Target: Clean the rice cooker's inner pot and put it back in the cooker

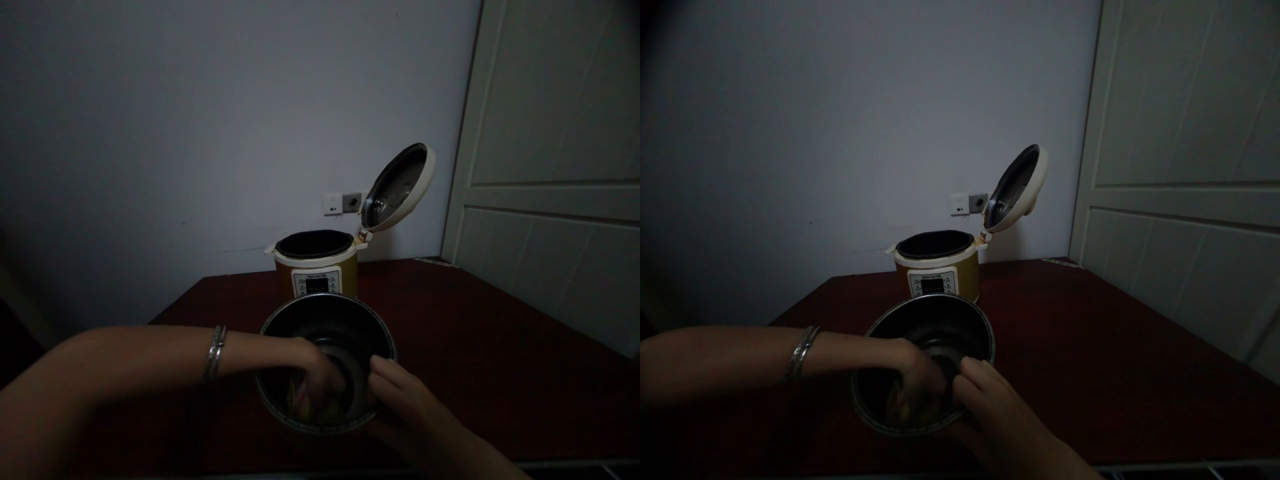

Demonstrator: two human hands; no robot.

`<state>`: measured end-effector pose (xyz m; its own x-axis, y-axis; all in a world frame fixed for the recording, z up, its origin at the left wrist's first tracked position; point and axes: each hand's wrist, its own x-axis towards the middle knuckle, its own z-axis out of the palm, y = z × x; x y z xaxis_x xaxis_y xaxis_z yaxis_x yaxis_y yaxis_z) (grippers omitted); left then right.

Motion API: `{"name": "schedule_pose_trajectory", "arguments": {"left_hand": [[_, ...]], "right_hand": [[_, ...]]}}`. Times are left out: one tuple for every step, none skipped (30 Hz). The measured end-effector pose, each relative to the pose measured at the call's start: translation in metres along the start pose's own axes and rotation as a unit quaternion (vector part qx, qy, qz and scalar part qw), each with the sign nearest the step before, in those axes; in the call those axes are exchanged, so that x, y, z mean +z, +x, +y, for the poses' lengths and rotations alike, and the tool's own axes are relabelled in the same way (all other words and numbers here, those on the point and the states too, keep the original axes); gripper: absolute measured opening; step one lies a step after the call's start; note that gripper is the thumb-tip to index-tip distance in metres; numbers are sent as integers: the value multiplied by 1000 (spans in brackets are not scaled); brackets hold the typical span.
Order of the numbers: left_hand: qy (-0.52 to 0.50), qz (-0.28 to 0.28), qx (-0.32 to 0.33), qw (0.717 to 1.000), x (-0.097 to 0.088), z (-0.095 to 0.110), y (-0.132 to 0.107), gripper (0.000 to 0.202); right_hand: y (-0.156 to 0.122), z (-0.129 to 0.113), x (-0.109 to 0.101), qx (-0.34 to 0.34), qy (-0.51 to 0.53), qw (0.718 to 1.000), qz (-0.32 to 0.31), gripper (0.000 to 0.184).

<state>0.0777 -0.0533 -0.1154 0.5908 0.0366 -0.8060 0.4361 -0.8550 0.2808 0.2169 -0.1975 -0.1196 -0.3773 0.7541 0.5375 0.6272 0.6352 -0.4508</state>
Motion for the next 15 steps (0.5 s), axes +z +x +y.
{"name": "schedule_pose_trajectory", "arguments": {"left_hand": [[-11,42,29,999,-1,6,6,20],[-4,93,42,995,-3,11,12,17],[16,139,31,990,-6,16,16,14],[36,175,5,984,-10,19,19,9],[51,197,-28,979,-14,21,20,4],[58,215,-63,973,-18,21,20,9],[56,231,-93,967,-22,20,18,17],[48,244,-118,961,-25,18,14,24],[37,250,-139,958,-28,15,8,28],[23,248,-153,956,-31,13,0,31],[5,238,-158,958,-33,10,-9,31],[-21,223,-152,963,-36,8,-20,29],[-56,204,-140,967,-40,7,-31,26],[-94,184,-122,971,-45,6,-44,24],[-134,166,-112,971,-50,6,-58,23]], "right_hand": [[0,1,1,-2,-1,1000,3,15],[0,1,3,-5,3,1000,4,15],[-1,2,4,-6,9,1000,7,16],[-1,2,5,-5,16,1000,9,16],[-1,1,5,-5,23,1000,8,16],[-1,0,4,-4,27,1000,5,15],[-1,-1,2,0,31,1000,-3,13],[1,-3,-1,6,36,999,-13,11],[3,-4,-6,13,44,998,-30,10],[6,-6,-12,21,56,997,-53,10],[11,-7,-20,29,66,994,-79,13],[17,-8,-29,34,73,991,-106,20],[25,-8,-37,34,77,988,-132,26],[35,-7,-45,29,78,984,-155,29],[47,-4,-50,19,73,982,-174,30]]}}
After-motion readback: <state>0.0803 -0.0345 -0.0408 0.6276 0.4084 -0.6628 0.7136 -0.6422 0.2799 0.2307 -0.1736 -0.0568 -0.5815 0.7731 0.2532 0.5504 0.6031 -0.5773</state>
